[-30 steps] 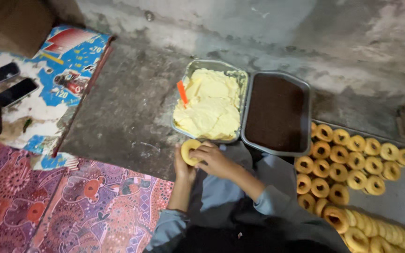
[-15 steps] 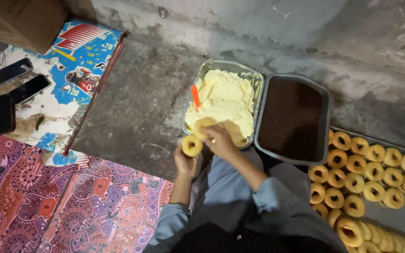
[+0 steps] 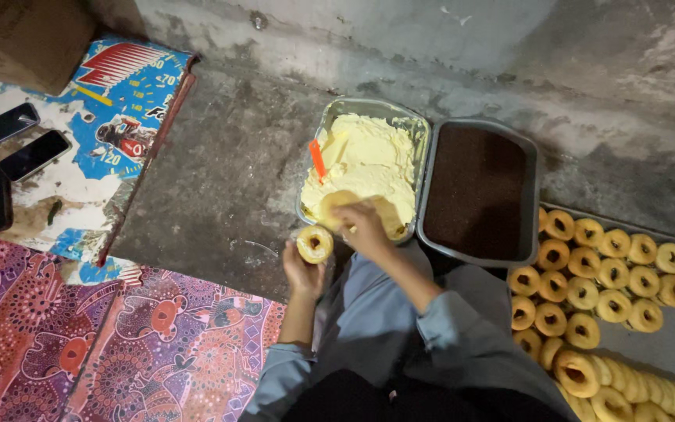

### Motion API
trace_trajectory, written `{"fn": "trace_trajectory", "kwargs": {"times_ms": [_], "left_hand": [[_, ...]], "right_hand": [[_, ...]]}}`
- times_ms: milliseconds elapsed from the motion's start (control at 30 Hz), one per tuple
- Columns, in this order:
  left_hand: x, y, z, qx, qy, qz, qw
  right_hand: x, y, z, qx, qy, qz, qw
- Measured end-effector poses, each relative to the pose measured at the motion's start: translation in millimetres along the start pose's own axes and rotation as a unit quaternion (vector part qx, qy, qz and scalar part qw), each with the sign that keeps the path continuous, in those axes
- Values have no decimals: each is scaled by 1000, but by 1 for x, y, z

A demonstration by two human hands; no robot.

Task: The person repeatedly picks up ring-shaped donuts, dips them into a yellow cream, and then into a dark filling before placing them on a tray. The process is repeated for multiple donuts in a continuous loop.

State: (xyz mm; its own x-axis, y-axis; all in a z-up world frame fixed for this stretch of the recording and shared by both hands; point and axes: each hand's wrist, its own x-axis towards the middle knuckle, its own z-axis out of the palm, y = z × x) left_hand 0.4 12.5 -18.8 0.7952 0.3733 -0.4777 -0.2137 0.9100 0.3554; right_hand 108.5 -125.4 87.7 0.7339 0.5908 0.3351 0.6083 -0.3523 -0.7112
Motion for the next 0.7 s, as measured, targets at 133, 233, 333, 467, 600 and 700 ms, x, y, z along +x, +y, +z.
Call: {"fn": "trace_trajectory", "kwargs": {"times_ms": [133, 233, 333, 467, 600, 700], "left_hand": [[4, 0, -6, 23, -17, -10, 1000], [6, 1, -14, 10, -55, -13, 998], [0, 1, -15, -9, -59, -28, 998], [-14, 8, 0, 18, -38, -36, 998], [-23, 10, 15, 51, -50, -66, 995], [-28, 9, 16, 47, -86, -75, 992]], "right_hand": [[-24, -19, 18, 23, -74, -108, 991], [-14, -2, 14, -13, -11, -90, 996], [2, 24, -3, -90, 39, -38, 994], [-5, 14, -7, -63, 25, -47, 997], [-38, -31, 0, 29, -62, -125, 990], [-40, -43, -18, -41, -35, -102, 993]]}}
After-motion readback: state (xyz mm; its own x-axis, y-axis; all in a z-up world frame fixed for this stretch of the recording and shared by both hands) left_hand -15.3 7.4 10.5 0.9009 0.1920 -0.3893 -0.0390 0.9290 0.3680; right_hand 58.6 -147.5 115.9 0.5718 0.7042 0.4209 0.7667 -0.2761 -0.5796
